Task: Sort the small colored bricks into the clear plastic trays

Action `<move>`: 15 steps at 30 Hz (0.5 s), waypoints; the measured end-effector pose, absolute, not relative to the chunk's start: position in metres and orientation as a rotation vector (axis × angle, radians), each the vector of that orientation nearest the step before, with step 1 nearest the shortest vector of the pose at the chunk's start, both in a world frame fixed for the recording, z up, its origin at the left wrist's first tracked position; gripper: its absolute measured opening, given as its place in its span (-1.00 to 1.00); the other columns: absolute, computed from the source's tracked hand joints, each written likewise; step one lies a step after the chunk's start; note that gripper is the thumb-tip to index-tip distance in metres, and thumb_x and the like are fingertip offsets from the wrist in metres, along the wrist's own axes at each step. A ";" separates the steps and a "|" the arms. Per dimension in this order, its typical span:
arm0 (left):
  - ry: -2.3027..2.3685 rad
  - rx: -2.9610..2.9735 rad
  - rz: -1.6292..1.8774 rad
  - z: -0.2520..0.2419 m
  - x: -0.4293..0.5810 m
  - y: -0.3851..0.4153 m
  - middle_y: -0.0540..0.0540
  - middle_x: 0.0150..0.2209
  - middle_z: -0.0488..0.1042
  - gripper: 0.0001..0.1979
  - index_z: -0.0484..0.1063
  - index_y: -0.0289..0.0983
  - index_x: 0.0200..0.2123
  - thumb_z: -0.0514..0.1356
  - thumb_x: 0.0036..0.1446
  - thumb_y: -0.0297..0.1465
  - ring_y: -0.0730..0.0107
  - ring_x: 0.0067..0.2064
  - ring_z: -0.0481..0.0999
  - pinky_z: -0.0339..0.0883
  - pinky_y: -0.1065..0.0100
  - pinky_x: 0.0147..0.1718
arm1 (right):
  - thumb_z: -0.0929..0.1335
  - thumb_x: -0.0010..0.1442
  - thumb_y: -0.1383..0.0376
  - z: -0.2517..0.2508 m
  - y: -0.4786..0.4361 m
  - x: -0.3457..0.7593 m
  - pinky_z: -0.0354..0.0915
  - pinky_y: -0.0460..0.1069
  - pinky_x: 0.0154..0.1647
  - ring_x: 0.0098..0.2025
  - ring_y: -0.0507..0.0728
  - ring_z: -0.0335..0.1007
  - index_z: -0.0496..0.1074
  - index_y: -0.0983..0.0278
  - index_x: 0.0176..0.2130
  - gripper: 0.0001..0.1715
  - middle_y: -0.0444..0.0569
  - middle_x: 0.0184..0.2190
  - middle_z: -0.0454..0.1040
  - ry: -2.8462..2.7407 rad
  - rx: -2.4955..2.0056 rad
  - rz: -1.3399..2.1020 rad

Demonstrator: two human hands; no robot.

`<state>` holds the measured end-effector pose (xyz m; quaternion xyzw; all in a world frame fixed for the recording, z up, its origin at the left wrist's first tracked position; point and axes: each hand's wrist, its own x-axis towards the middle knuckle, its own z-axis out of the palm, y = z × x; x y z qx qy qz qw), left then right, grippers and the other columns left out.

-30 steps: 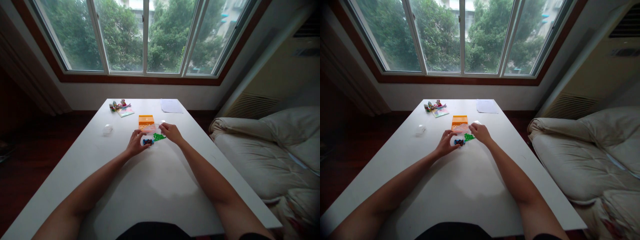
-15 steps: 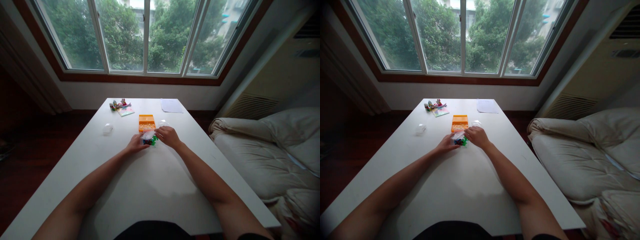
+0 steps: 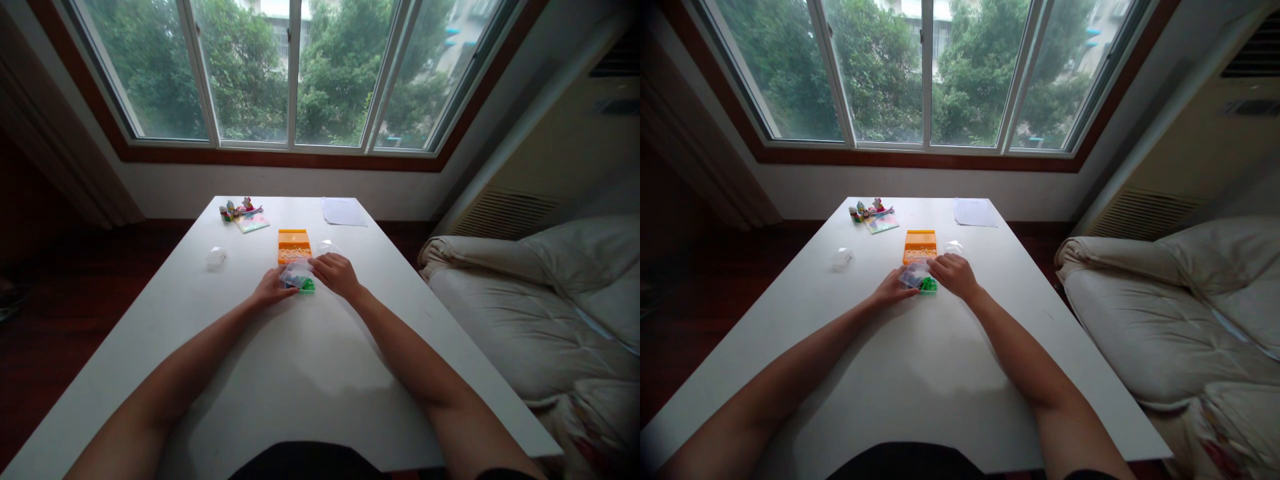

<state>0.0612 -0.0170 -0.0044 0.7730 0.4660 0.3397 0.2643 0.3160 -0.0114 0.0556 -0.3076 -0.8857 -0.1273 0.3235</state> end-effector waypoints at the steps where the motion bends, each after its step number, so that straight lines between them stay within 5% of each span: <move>1: 1.272 2.098 0.930 -0.006 0.061 -0.016 -0.15 0.03 0.50 -0.29 0.38 -0.14 0.15 0.39 -0.07 -0.06 0.03 0.06 0.45 0.31 0.06 0.08 | 0.24 0.42 0.14 0.056 -0.011 0.316 0.27 0.05 -0.12 -0.22 0.14 0.41 0.50 0.21 -0.02 -0.67 0.02 -0.26 0.55 -2.280 -0.821 -0.304; 9: 1.307 2.071 0.977 -0.016 0.058 -0.012 -0.19 -0.04 0.47 -0.43 0.37 -0.18 0.02 0.42 -0.05 -0.19 0.06 0.01 0.45 0.30 -0.01 0.05 | 0.18 0.38 -0.02 0.044 0.013 0.328 0.37 -0.03 -0.33 -0.38 0.08 0.47 0.48 0.25 -0.11 -0.51 -0.05 -0.33 0.54 -1.503 -1.123 0.307; 15: 1.218 2.183 1.040 -0.016 0.059 -0.014 -0.19 0.04 0.39 -0.48 0.33 -0.18 0.03 0.38 0.00 -0.28 0.09 0.06 0.42 0.30 0.02 0.09 | 0.21 0.25 -0.03 0.010 0.053 0.367 0.18 -0.17 -0.66 -0.53 -0.03 0.40 0.39 0.26 -0.05 -0.51 0.01 -0.13 0.52 -1.047 -1.278 0.636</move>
